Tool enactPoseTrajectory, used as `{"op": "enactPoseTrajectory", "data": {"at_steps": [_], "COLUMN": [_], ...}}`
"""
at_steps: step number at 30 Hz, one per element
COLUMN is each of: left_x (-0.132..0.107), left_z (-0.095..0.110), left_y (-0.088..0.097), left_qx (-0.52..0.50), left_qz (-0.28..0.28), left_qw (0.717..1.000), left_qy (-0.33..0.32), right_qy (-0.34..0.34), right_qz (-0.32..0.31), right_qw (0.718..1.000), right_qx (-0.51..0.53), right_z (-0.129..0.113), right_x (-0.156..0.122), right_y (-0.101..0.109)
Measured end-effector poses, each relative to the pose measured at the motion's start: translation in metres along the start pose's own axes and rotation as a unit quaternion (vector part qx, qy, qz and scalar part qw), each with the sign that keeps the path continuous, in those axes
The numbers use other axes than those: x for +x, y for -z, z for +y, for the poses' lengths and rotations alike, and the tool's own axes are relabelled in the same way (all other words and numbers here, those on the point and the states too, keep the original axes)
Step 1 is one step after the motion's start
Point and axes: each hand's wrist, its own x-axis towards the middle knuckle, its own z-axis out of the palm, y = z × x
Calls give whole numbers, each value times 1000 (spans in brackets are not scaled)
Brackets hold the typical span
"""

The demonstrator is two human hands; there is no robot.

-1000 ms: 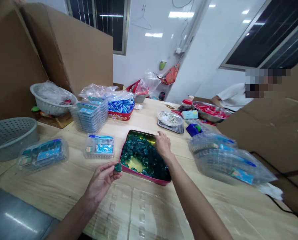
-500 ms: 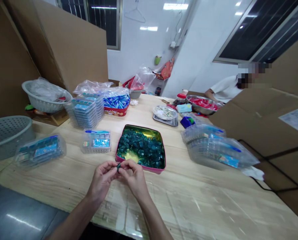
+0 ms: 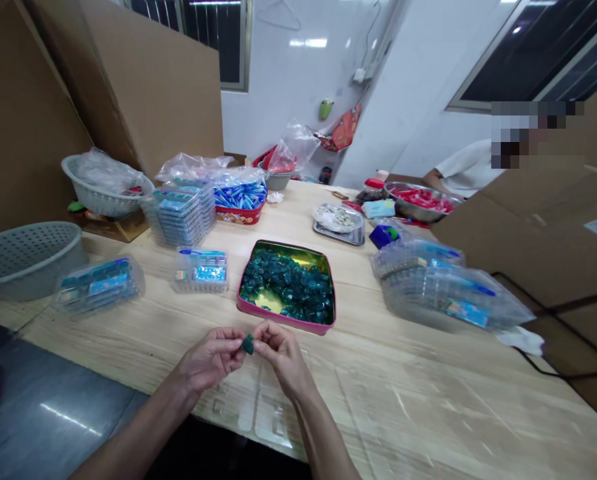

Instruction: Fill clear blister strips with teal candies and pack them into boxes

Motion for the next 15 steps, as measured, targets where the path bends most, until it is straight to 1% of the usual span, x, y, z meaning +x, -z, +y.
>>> {"op": "enactPoseTrajectory", "data": {"at_steps": [2, 4, 7, 9, 11, 13, 15], "left_x": [-1, -2, -3, -5, -7, -8, -8], "left_z": [3, 8, 17, 22, 22, 18, 9], "left_y": [0, -1, -4, -7, -11, -14, -17], "left_qx": [11, 37, 79, 83, 63, 42, 40], "left_qz": [-11, -18, -11, 7, 34, 69, 111], "left_qw": [1000, 999, 997, 996, 995, 992, 982], "left_qy": [23, 28, -3, -34, -65, -100, -145], "right_qy": [-5, -11, -9, -5, 2, 13, 25], "right_qz": [-18, -34, -40, -34, -21, -5, 8], "right_qw": [1000, 999, 999, 999, 999, 999, 999], "right_qx": [-10, -3, 24, 37, 42, 39, 36], "right_z": [-3, -6, -11, -13, -13, -11, -8], "right_x": [0, 0, 4, 7, 10, 12, 12], "right_y": [1, 1, -1, -2, -4, -6, -7]}}
